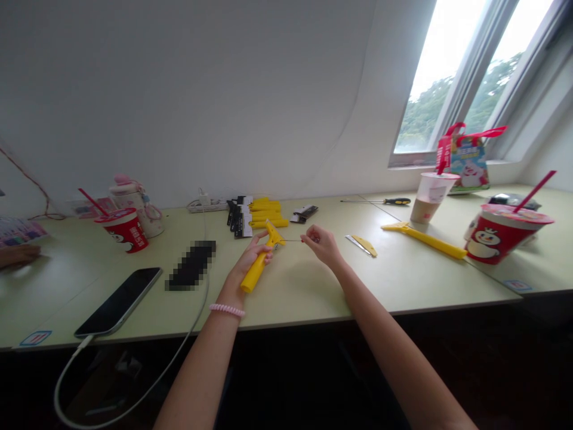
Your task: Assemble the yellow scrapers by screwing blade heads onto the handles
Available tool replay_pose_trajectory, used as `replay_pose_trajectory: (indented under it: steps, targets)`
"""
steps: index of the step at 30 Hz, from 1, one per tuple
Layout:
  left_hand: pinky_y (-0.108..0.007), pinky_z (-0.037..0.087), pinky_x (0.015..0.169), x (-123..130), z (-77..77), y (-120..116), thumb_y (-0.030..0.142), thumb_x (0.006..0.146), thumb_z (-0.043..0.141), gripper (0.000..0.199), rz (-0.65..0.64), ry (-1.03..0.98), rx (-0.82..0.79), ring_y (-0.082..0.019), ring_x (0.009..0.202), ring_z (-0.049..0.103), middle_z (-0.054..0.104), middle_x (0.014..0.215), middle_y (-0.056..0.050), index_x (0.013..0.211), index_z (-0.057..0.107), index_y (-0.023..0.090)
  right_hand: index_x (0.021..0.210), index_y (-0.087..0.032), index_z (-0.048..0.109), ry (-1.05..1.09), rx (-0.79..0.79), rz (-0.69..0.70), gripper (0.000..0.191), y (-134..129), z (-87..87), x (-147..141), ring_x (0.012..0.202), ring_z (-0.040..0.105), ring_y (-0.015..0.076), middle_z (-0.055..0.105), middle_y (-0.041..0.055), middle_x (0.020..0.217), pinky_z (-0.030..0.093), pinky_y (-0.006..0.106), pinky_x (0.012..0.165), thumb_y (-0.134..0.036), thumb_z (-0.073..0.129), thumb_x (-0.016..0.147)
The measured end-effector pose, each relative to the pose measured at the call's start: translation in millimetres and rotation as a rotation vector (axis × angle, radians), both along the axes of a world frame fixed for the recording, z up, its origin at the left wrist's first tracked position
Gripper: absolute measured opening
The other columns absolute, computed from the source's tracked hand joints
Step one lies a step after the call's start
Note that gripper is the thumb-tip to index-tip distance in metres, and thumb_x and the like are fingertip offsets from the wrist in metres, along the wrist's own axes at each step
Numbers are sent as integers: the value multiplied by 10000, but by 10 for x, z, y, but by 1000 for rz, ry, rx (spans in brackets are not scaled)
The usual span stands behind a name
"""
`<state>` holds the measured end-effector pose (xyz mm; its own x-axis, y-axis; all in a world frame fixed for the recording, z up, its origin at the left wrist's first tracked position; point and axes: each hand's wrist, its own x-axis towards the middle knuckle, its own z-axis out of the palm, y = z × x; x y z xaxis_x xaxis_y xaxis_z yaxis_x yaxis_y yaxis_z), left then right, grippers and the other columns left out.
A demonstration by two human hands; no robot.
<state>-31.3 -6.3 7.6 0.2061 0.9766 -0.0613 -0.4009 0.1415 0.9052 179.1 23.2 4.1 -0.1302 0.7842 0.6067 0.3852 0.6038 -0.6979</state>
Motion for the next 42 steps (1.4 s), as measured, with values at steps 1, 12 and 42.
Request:
replay_pose_trajectory:
  steps: [1,12,42]
  targets:
    - [-132,318,390,0,2,-2,-7,647,513,684,-3,2,2,-42,432,456,509,699,0,1260,312,222,638,-190,457,-4,-6,3,211,0,-1,0,466,382,88,481,-34,520,281,217,468,-354,534,746]
    - [-131,319,384,6,3,3,-13,641,512,696,13,-24,3,-31,428,448,528,756,-16,1259,311,237,668,-181,507,5,-35,-8,244,39,-33,13,467,362,85,478,-36,518,268,209,471,-400,511,774]
    - [-106,351,403,-40,15,3,-20,684,491,725,75,-276,16,-19,485,443,541,878,-38,1301,312,317,850,-166,686,-779,-15,-279,280,272,-234,-665,919,498,204,647,103,920,273,315,807,-207,409,846]
